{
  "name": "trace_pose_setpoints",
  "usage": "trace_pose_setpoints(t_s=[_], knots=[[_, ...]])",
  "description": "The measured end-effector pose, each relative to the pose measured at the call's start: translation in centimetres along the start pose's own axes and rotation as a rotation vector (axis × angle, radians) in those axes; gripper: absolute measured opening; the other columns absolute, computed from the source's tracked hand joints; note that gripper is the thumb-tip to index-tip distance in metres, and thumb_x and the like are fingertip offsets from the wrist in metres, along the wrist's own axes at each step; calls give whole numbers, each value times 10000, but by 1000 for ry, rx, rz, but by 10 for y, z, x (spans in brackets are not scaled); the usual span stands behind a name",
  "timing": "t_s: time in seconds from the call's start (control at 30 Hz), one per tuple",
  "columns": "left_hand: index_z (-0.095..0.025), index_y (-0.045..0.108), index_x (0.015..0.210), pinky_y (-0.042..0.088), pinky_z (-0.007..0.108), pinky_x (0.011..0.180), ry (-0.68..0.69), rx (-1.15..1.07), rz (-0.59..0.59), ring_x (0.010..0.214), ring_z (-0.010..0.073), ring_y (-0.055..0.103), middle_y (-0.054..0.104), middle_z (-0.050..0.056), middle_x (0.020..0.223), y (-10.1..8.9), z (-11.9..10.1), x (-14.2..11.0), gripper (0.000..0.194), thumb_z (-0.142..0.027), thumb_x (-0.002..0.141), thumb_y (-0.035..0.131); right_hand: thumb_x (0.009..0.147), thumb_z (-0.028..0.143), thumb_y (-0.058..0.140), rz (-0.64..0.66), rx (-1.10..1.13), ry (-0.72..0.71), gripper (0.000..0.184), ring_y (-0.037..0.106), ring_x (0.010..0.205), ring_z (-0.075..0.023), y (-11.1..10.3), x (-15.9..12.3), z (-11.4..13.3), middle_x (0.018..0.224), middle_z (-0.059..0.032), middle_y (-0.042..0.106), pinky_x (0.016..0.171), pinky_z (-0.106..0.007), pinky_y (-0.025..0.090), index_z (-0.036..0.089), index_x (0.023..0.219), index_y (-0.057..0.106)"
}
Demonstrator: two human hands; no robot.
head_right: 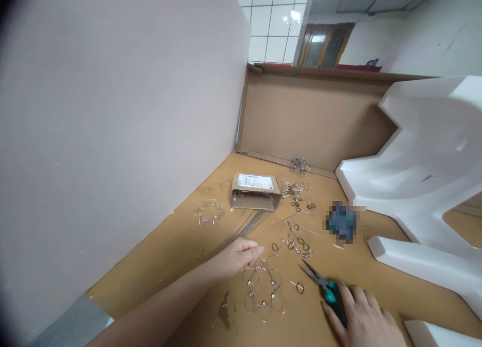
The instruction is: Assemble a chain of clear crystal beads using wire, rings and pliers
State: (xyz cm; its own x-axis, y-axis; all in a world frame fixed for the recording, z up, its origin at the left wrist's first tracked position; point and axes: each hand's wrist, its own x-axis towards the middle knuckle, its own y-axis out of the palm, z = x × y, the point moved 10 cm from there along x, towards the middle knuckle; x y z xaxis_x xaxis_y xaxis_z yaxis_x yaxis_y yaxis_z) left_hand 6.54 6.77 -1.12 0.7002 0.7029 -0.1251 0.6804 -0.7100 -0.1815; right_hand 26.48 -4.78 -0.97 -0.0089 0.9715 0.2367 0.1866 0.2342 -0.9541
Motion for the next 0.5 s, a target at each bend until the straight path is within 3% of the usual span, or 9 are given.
trace_pose_setpoints(t_s=[0.13, 0.27, 0.37, 0.4, 0.5], knots=[[-171, 395, 575, 248, 209, 484, 52, 139, 53, 487, 74, 305, 344, -59, 524, 7, -5, -6, 437, -525, 831, 389, 812, 421, 463, -14, 92, 7, 353, 618, 908, -351, -2, 7, -5, 1013, -135, 668, 677, -492, 504, 196, 1025, 631], [-173, 332, 541, 218, 216, 490, 203, 391, 88, 499, 75, 286, 288, -58, 517, 15, -17, -13, 425, -460, 846, 404, 841, 431, 427, 51, 495, 113, 324, 654, 868, -246, -29, 36, 4, 995, -66, 694, 756, -376, 510, 247, 962, 665], [-168, 365, 526, 243, 214, 534, 339, 545, 111, 522, 80, 348, 366, -52, 521, 23, -27, -18, 380, -369, 837, 452, 815, 432, 470, 177, 835, 117, 301, 652, 770, -210, -47, 57, 44, 841, -49, 711, 679, -288, 506, 239, 842, 699], [-168, 388, 527, 251, 212, 548, 373, 573, 113, 535, 82, 371, 398, -49, 534, 25, -29, -19, 364, -351, 831, 467, 808, 423, 485, 232, 928, 118, 290, 632, 654, -190, -48, 61, 60, 744, -36, 695, 595, -276, 495, 229, 855, 695], [-172, 452, 538, 264, 210, 563, 440, 626, 110, 556, 83, 415, 475, -40, 579, 28, -31, -20, 331, -331, 826, 491, 800, 358, 520, 410, 1176, 61, 219, 563, 550, -136, -40, 65, 107, 692, 5, 657, 520, -246, 442, 219, 861, 677]])
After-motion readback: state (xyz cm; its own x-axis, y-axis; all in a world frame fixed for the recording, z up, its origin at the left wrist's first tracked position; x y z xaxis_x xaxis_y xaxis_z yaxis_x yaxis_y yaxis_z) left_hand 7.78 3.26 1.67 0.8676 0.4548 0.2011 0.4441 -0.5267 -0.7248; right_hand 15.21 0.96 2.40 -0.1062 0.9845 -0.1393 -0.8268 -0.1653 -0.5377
